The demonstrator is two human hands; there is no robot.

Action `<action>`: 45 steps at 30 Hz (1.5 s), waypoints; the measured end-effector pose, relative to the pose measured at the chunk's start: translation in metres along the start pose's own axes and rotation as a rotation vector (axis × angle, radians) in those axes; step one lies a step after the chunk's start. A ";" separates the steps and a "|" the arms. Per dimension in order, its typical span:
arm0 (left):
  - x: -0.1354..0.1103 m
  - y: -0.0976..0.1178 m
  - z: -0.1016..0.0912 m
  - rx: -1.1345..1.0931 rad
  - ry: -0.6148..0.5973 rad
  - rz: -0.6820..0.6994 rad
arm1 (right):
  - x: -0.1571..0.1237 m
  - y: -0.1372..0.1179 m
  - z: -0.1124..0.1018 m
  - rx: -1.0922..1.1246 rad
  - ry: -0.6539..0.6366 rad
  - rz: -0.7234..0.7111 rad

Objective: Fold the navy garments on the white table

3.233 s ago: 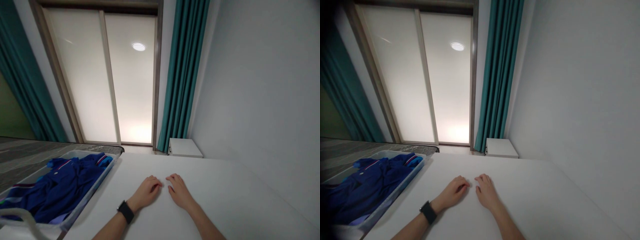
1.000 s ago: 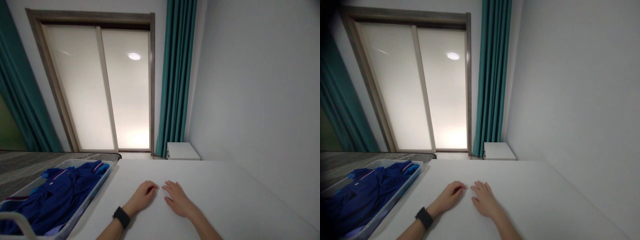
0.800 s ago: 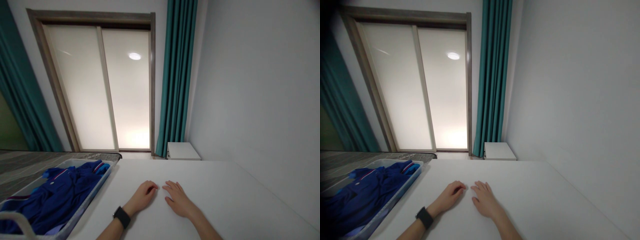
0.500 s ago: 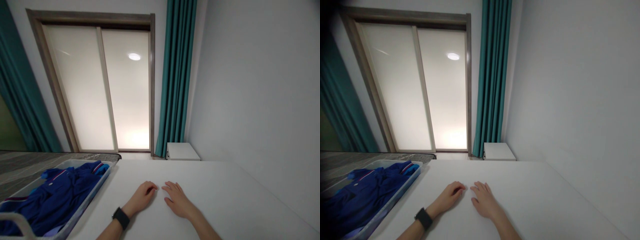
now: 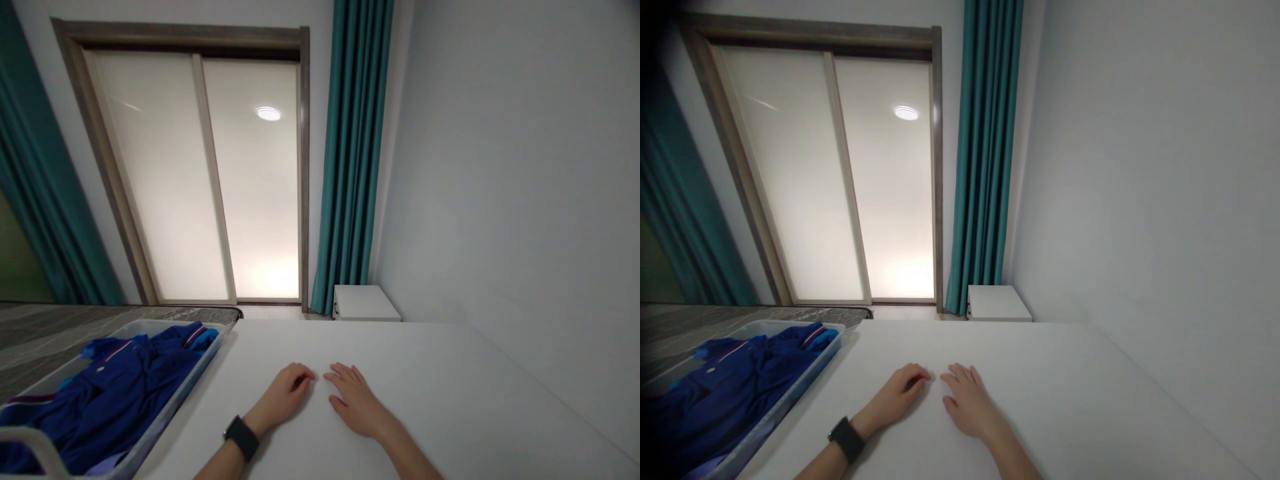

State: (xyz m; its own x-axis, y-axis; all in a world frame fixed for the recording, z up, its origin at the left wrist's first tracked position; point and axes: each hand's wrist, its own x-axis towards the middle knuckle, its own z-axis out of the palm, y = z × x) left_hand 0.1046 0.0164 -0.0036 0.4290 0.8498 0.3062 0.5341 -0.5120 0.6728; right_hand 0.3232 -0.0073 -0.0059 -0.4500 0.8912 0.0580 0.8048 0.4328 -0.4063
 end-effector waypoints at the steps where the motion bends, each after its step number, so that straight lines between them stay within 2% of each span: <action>1: 0.000 0.000 0.000 -0.001 0.001 0.002 | 0.000 0.000 0.000 0.000 0.000 -0.001; 15: 0.000 -0.001 0.000 0.011 -0.012 -0.001 | 0.000 -0.003 -0.003 0.002 -0.020 0.011; 28: -0.008 0.007 -0.001 0.112 -0.012 0.026 | -0.002 -0.001 0.000 0.011 0.044 -0.018; 34: -0.016 0.013 -0.013 0.213 0.073 -0.028 | 0.000 -0.001 0.004 0.126 0.127 -0.120; 38: -0.020 0.015 -0.020 0.273 0.066 -0.065 | 0.000 0.000 0.008 0.152 0.145 -0.173; 42: -0.021 0.022 -0.028 0.313 0.062 -0.024 | 0.001 0.000 0.010 0.131 0.130 -0.179; 45: -0.024 0.030 -0.042 0.386 0.061 0.013 | 0.002 0.002 0.013 0.113 0.123 -0.178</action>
State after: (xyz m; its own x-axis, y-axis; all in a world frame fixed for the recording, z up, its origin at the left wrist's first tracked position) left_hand 0.0803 -0.0142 0.0375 0.3995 0.8431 0.3599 0.7687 -0.5221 0.3696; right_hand 0.3192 -0.0063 -0.0185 -0.5247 0.8151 0.2455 0.6657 0.5727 -0.4784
